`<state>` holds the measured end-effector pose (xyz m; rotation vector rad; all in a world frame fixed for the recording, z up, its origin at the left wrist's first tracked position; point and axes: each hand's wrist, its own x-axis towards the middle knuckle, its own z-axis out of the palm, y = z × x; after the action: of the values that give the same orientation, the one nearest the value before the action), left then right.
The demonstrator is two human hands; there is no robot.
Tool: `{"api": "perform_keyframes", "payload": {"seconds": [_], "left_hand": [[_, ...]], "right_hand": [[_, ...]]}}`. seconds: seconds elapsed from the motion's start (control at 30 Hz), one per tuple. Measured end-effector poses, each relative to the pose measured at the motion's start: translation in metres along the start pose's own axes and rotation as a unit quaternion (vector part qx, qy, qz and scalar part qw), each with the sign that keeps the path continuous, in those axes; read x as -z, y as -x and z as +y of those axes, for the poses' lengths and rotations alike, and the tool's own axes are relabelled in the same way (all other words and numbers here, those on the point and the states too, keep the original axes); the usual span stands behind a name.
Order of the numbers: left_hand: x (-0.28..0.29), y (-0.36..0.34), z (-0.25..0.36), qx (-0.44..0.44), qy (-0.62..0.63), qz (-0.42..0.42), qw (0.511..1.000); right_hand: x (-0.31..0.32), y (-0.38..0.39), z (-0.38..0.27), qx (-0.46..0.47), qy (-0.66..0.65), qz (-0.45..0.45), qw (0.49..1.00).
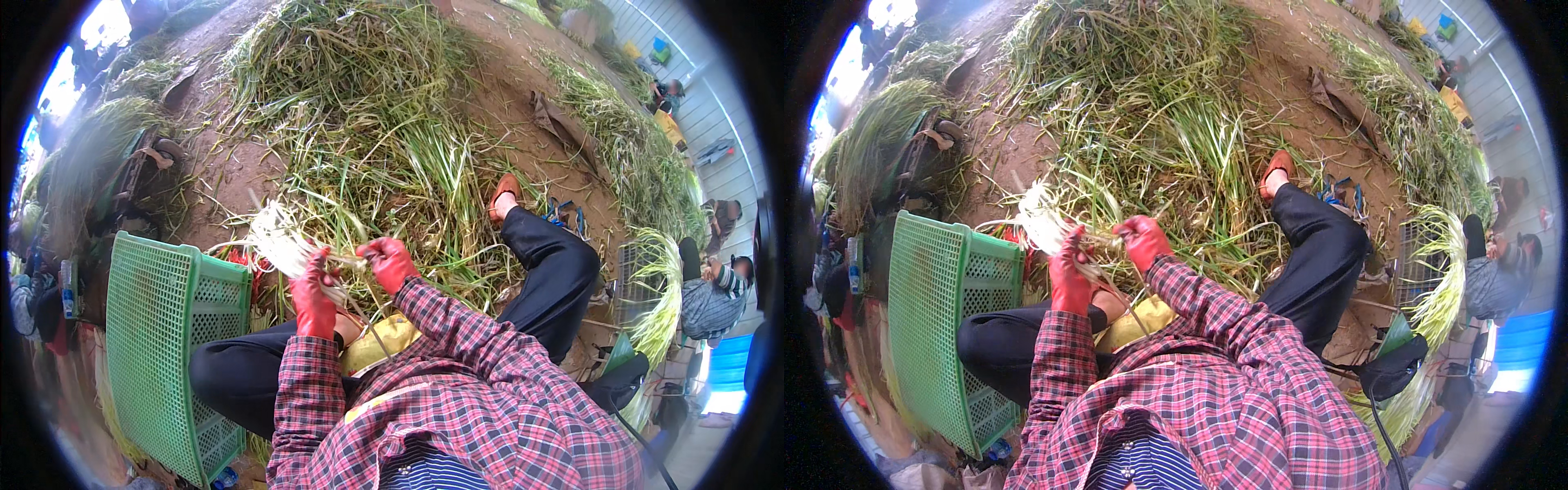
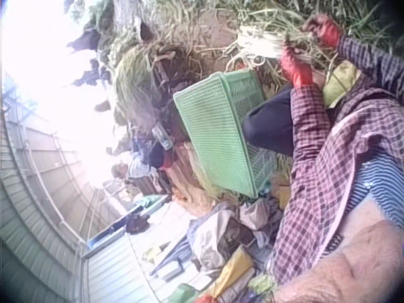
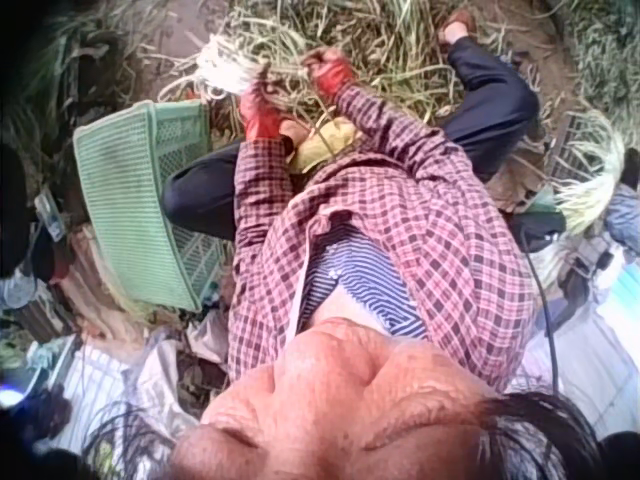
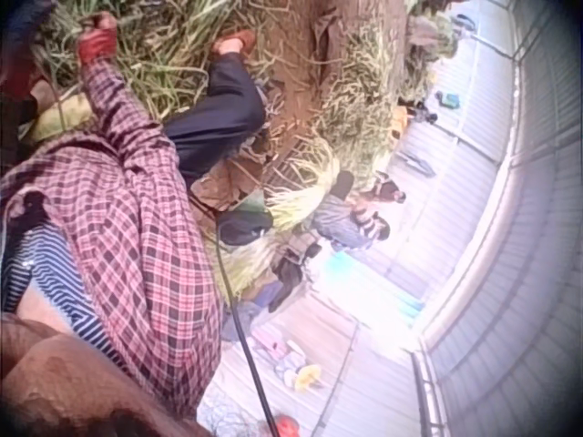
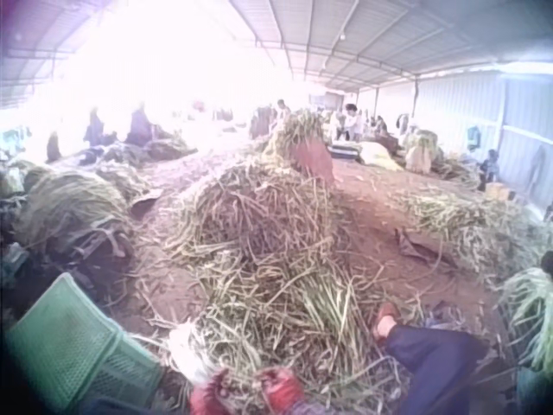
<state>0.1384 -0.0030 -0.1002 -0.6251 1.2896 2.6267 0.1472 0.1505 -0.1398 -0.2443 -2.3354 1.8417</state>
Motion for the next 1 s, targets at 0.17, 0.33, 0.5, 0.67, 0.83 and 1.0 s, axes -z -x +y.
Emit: {"api": "perform_keyframes", "payload": {"seconds": [0.17, 0.33, 0.5, 0.67, 0.83, 1.0], "left_hand": [[0.001, 0.002, 0.018, -0.067, -0.003, -0.025, 0.997], [-0.002, 0.004, 0.041, -0.110, -0.038, -0.023, 0.993], [-0.006, -0.001, 0.043, -0.066, -0.071, -0.066, 0.993], [-0.007, -0.012, 0.036, 0.009, -0.090, -0.079, 0.993], [0.008, -0.017, 0.043, 0.003, -0.002, -0.037, 0.999], [0.032, -0.032, 0.058, -0.099, 0.178, -0.043, 0.978]], "right_hand": [[0.071, -0.024, 0.059, -0.079, 0.270, 0.044, 0.959], [0.164, -0.041, 0.093, -0.350, 0.528, 0.025, 0.774], [0.117, -0.048, 0.070, -0.223, 0.341, -0.158, 0.900], [-0.010, -0.050, 0.007, -0.206, -0.246, -0.477, 0.818], [-0.005, -0.037, -0.021, -0.352, -0.386, -0.281, 0.805], [0.091, -0.039, 0.051, -0.339, -0.248, -0.293, 0.859]]}}
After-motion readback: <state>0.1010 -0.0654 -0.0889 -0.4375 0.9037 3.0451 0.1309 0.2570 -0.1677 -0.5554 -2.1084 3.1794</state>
